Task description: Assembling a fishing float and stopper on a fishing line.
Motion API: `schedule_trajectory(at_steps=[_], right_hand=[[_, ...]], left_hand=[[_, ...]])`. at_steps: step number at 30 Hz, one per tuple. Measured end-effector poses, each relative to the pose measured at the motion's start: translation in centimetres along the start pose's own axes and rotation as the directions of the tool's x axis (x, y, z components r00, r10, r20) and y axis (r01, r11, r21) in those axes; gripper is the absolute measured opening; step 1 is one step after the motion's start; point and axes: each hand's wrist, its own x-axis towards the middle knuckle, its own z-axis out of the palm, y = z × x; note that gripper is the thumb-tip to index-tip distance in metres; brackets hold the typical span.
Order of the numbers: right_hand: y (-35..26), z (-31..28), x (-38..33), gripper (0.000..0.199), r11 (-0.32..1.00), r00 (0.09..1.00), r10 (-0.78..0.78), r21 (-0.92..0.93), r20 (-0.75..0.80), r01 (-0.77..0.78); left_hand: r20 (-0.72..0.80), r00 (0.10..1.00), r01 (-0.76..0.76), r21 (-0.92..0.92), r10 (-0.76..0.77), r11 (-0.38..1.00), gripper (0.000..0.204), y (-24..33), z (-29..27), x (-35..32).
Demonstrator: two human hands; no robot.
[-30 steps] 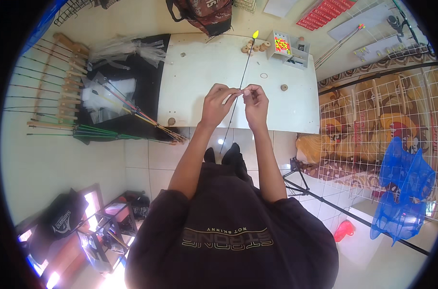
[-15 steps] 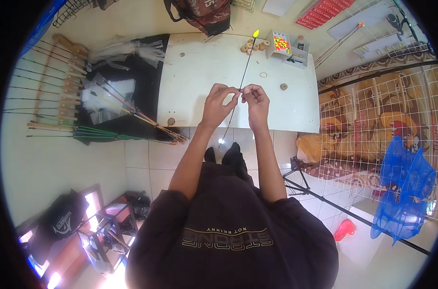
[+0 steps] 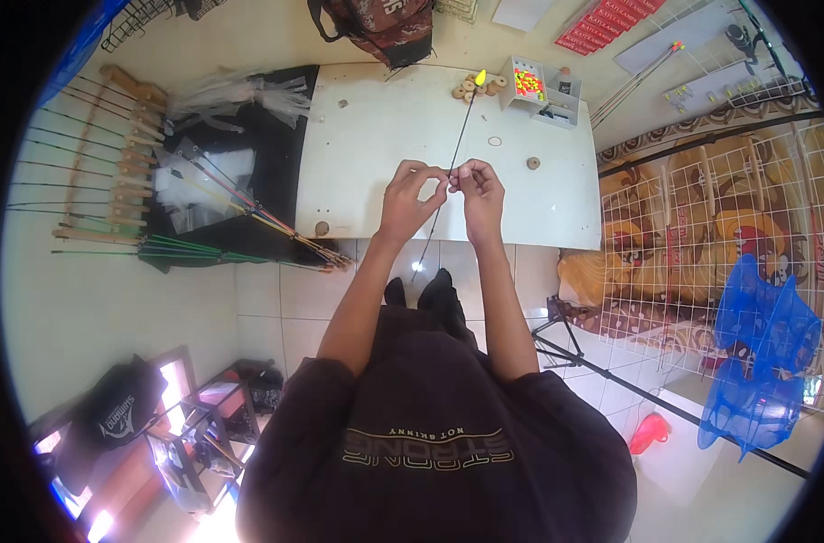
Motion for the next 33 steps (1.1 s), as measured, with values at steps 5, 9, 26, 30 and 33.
schedule_trajectory(at_steps=[5,9,26,30,33], right_hand=[[0.5,-0.4,0.1,0.011,1.000,1.000,0.000,0.023,-0.006,0.001],[0.5,-0.5,0.1,0.011,1.000,1.000,0.006,0.028,-0.018,-0.006],[0.1,-0.2,-0.5,0.012,0.999,1.000,0.005,0.036,0.001,-0.006],[0.1,-0.3,-0.6,0.013,1.000,1.000,0.017,0.024,0.016,-0.018],[0.6,-0.8,-0.6,0.014,1.000,1.000,0.001,-0.024,0.020,0.000]], left_hand=[[-0.005,1.000,-0.004,0.035,0.004,0.999,0.018,0.2,0.2,-0.2],[-0.007,1.000,-0.004,0.038,0.004,0.999,0.018,0.2,0.4,-0.5],[-0.021,1.000,-0.014,0.000,0.014,1.000,0.018,0.7,0.1,-1.0],[-0.036,0.997,0.061,-0.029,-0.062,0.998,0.021,1.0,0.1,-1.3],[-0.016,0.997,0.076,-0.048,-0.077,0.996,0.022,0.8,0.1,-1.3]])
